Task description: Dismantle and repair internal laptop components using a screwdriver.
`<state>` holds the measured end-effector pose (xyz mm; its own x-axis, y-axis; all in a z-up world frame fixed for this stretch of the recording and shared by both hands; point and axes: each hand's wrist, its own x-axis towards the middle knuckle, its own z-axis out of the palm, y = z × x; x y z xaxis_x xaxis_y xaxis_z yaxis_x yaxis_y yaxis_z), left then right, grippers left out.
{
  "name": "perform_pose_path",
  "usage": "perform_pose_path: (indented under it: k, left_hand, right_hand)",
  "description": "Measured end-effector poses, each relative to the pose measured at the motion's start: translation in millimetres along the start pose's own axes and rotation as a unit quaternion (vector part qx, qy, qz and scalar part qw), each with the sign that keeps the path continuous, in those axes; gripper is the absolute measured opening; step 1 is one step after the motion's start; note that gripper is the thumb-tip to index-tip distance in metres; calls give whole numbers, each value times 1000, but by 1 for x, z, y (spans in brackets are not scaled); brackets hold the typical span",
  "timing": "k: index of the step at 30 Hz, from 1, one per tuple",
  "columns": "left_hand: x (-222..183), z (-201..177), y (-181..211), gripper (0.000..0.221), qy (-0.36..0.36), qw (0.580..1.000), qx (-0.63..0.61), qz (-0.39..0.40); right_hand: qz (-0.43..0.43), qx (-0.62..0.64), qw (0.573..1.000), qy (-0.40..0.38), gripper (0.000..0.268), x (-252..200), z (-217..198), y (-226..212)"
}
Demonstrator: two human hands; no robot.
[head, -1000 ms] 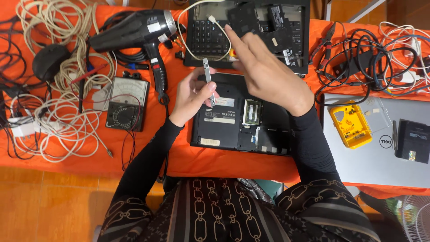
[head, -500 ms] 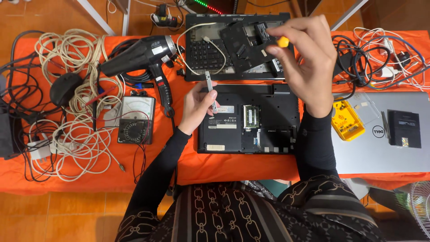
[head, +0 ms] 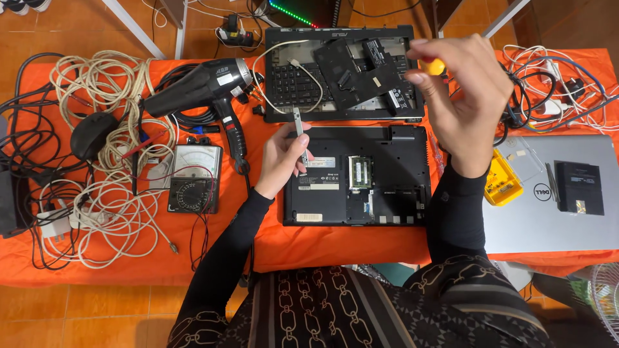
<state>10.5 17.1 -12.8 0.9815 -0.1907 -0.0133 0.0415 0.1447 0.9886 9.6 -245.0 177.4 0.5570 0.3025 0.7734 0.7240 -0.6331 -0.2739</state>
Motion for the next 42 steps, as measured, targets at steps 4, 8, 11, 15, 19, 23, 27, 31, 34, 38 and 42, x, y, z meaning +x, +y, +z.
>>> perform_pose_path:
  k: [4,8,11,15,19,23,27,31,34,38,42]
  left_hand:
    - [-1,3,0,60,-6,1000,3,-7]
    - [-2,5,-2,61,-14,1000,11,1]
    - [0,4,-4,61,-10,1000,15,2]
    - [2,4,-6,61,-1,1000,10,-2]
    - [-1,4,-8,61,-8,1000,8,2]
    - [1,4,-8,59,-12,1000,11,18]
    - [0,5,-8,58,-14,1000,6,22]
    - [-1,7,-9,58,-16,1000,6,24]
    - [-3,7,-7,59,-9,1000,18,21]
    - [-4,8,-8,59,-10,999,10,37]
    - [-3,8,-10,59,-13,999,16,41]
  right_hand:
    - [-1,4,1000,3,24,-3,-6,-3]
    - [5,16,1000,10,23,-5,-9,-1]
    - [12,43,999,24,19,-9,-10,5]
    - [67,101,992,38,12,-12,-12,2]
    - [70,111,990,48,10,-27,-18,-1]
    - [111,176,974,86,15,-46,-29,1]
    - [115,163,971,132,17,-77,-52,4]
    - [139,97,964,206,20,-125,-74,17]
    - [167,117,921,332,13,-175,-81,40]
    - [200,233,834,458,17,-249,-98,70]
    - [225,269,785,511,25,-299,-114,71]
